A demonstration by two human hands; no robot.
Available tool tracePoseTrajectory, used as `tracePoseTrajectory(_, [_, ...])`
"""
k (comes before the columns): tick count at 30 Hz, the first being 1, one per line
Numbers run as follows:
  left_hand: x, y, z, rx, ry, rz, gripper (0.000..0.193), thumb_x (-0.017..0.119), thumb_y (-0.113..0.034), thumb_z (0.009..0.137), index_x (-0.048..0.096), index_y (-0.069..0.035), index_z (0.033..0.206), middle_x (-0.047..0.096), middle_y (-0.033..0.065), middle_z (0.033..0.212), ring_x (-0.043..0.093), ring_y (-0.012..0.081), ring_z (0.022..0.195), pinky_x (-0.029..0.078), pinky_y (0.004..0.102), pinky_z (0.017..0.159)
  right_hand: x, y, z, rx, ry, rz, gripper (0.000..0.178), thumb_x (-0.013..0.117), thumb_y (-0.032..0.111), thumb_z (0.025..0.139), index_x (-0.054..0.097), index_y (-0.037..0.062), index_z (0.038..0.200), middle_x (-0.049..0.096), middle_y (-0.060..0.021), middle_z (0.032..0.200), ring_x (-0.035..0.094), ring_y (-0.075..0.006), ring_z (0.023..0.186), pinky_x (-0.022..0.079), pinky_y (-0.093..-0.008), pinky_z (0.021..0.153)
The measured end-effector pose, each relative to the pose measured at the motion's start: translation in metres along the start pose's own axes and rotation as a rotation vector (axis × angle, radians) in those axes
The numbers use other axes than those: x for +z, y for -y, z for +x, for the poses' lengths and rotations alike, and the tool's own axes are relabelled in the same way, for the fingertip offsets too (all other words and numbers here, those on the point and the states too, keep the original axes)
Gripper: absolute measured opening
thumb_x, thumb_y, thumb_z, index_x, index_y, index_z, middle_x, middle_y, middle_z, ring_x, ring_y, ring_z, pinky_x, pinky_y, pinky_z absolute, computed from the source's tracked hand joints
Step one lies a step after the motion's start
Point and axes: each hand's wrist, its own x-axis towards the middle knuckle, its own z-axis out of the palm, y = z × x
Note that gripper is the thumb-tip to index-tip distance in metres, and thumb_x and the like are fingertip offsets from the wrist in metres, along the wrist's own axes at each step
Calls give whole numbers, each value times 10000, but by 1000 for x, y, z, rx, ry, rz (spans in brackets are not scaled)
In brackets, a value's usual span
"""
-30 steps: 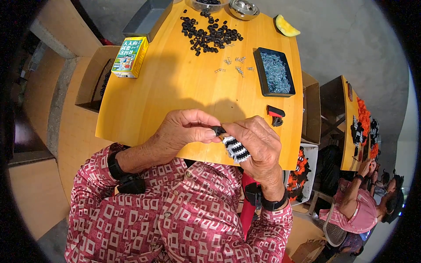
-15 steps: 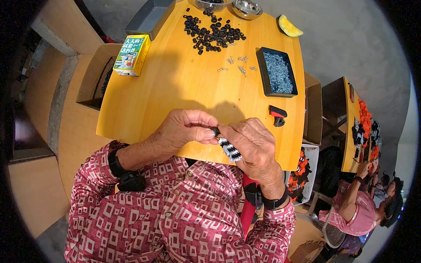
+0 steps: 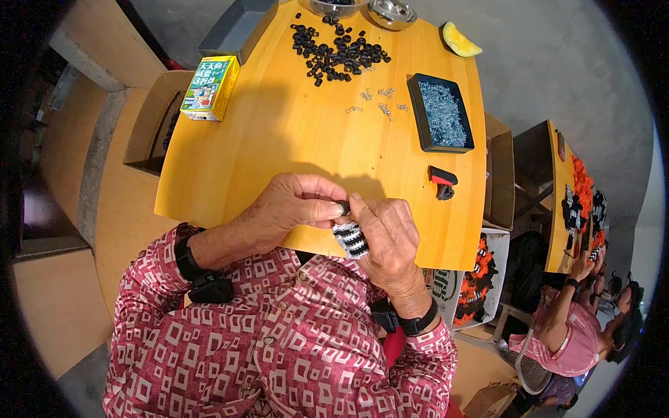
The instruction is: The person assembles craft items by inserting black components into small striped knitted fabric sleeves by hand.
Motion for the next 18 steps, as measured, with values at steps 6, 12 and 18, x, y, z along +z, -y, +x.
tracePoseTrajectory(6, [-6, 0, 7, 30, 61, 89, 257, 664, -104, 850, 643, 43, 1059, 664, 72, 911, 620, 123, 811, 502, 255, 739, 0, 1, 0, -1, 48, -40, 447, 684, 12, 607, 645, -60, 1047, 568, -137, 811, 550, -278, 699, 449, -371, 633])
tracePoseTrajectory(12, [-7, 2, 10, 85, 38, 175, 228, 655, -90, 851, 648, 57, 1025, 661, 71, 848, 621, 121, 752, 509, 259, 685, 6, 4, -1, -5, 55, -75, 481, 661, 24, 590, 641, -64, 1062, 546, -129, 802, 537, -274, 694, 439, -377, 638])
tracePoseTrajectory(18, [-5, 5, 12, 116, -2, 189, 220, 645, -109, 865, 645, 56, 1009, 660, 74, 844, 623, 122, 753, 513, 263, 681, 8, 3, 0, 79, 42, -31, 454, 690, -2, 626, 638, -30, 1076, 539, -123, 788, 536, -275, 702, 442, -378, 645])
